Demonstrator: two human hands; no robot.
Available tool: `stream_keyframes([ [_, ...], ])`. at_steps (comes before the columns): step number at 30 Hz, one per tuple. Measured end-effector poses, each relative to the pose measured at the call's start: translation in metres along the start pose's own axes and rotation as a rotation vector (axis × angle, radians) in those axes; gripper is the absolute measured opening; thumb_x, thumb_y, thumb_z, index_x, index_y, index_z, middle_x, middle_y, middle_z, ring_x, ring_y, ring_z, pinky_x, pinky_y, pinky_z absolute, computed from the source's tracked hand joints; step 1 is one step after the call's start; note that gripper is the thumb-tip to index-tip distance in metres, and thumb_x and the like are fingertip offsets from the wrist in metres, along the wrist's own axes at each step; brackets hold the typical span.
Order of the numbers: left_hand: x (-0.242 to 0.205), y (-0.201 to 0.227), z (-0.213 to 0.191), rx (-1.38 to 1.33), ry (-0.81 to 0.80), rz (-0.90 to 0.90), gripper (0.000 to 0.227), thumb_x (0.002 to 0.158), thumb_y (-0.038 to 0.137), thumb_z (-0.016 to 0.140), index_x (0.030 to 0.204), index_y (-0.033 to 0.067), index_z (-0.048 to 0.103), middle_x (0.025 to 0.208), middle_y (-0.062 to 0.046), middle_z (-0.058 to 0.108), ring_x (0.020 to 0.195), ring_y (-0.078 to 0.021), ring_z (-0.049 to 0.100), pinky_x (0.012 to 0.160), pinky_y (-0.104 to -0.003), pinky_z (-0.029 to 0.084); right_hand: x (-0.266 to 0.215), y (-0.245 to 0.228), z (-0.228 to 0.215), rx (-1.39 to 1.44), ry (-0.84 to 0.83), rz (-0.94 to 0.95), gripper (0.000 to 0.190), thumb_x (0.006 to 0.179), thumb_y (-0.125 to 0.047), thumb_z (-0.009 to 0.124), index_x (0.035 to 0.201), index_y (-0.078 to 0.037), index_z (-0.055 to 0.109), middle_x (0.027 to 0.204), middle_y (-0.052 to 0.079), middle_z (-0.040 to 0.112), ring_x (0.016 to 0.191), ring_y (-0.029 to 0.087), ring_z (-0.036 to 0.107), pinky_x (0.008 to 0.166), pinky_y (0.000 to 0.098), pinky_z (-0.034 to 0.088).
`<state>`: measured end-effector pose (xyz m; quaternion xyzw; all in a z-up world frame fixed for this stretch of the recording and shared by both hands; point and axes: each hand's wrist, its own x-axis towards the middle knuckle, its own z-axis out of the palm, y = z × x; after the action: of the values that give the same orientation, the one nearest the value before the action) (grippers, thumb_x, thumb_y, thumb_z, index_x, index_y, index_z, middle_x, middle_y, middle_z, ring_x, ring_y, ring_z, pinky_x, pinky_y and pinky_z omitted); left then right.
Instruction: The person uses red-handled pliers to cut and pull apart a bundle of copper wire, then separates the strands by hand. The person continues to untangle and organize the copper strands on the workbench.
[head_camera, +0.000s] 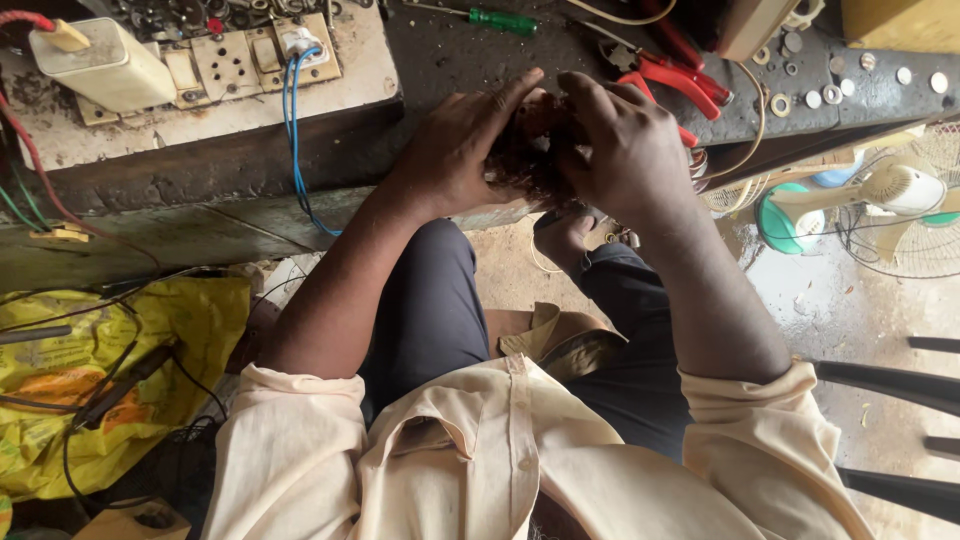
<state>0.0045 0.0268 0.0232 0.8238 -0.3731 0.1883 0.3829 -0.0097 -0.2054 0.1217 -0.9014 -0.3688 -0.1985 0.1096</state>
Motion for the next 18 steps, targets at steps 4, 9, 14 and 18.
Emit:
stream_keyframes([
  [4, -0.001, -0.002, 0.002, 0.009, 0.008, 0.015, 0.133, 0.069, 0.042, 0.103, 0.164, 0.0178, 0.013, 0.151, -0.013, 0.057, 0.132, -0.0316, 0.062, 0.113, -0.052, 0.046, -0.008, 0.007, 0.005, 0.142, -0.037, 0.128, 0.063, 0.086, -0.009, 0.081, 0.144, -0.003, 0.056, 0.102, 0.011, 0.076, 0.102, 0.030, 0.075, 0.084, 0.0405, 0.061],
  [9, 0.003, -0.001, 0.001, -0.027, -0.020, -0.024, 0.131, 0.072, 0.044, 0.103, 0.164, 0.0197, 0.013, 0.153, -0.011, 0.056, 0.130, -0.0306, 0.063, 0.116, -0.051, 0.047, -0.012, 0.015, 0.011, 0.189, 0.038, 0.058, 0.060, 0.096, -0.008, 0.076, 0.149, -0.002, 0.050, 0.114, 0.009, 0.078, 0.106, 0.028, 0.075, 0.092, 0.0387, 0.061],
  [14, 0.005, 0.001, -0.002, -0.041, -0.024, -0.058, 0.127, 0.075, 0.041, 0.102, 0.165, 0.0179, 0.015, 0.153, -0.013, 0.056, 0.133, -0.0351, 0.061, 0.116, -0.051, 0.047, -0.014, 0.018, 0.014, 0.328, 0.082, 0.106, 0.056, 0.098, -0.006, 0.076, 0.148, -0.002, 0.051, 0.115, 0.012, 0.077, 0.107, 0.027, 0.075, 0.093, 0.0376, 0.059],
  [18, 0.004, 0.002, -0.006, -0.104, -0.032, -0.082, 0.123, 0.075, 0.032, 0.102, 0.165, 0.0159, 0.020, 0.153, -0.016, 0.056, 0.137, -0.0369, 0.060, 0.117, -0.048, 0.050, -0.020, 0.012, 0.025, 0.421, 0.207, 0.155, 0.054, 0.095, -0.003, 0.077, 0.144, -0.002, 0.055, 0.120, 0.012, 0.075, 0.108, 0.028, 0.076, 0.095, 0.0370, 0.060],
])
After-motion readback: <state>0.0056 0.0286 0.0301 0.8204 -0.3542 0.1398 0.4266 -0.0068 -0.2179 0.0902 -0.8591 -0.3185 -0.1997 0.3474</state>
